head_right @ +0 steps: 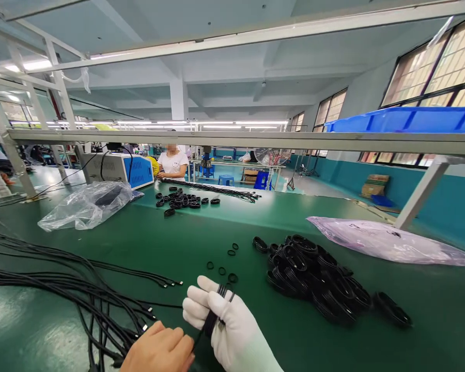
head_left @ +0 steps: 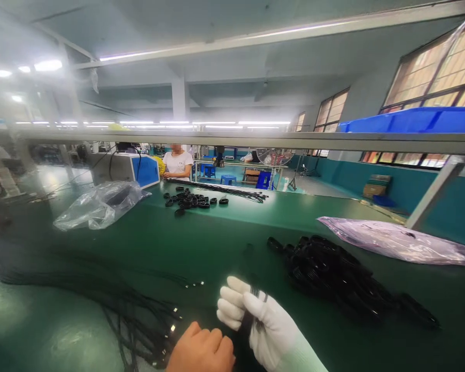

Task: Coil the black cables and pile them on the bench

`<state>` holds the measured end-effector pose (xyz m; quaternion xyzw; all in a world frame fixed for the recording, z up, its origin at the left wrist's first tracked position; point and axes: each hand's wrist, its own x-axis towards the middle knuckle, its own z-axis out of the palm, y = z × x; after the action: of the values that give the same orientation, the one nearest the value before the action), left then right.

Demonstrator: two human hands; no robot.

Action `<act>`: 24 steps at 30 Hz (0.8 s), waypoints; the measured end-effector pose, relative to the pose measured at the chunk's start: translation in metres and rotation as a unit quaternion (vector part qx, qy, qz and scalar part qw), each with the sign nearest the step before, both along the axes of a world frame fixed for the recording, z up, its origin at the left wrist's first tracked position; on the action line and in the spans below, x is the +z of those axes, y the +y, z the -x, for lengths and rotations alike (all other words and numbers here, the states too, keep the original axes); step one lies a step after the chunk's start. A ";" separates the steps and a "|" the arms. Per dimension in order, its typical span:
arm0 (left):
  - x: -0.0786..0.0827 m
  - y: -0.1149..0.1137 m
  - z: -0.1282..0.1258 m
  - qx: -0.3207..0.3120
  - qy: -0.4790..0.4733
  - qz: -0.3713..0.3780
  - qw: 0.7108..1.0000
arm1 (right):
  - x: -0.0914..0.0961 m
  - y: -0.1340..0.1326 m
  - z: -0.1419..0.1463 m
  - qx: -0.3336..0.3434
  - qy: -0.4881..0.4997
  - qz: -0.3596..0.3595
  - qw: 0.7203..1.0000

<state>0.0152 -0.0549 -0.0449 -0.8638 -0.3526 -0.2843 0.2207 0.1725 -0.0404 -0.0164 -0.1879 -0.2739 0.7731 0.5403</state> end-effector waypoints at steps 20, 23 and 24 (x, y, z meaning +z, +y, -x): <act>0.078 0.038 0.026 -0.166 0.004 0.400 0.901 | -0.022 -0.013 0.012 0.261 -0.044 0.004 0.964; 0.069 0.037 0.026 -0.123 -0.170 0.582 0.786 | -0.023 -0.015 0.012 0.276 -0.019 -0.001 0.961; 0.063 0.034 0.025 -0.105 -0.222 0.600 0.762 | -0.024 -0.015 0.013 0.268 -0.023 -0.006 0.963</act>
<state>-0.0097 -0.0205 0.0184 -0.7643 -0.3975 -0.2195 -0.4580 0.1596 -0.0558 -0.0401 -0.1218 -0.3315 0.8833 0.3083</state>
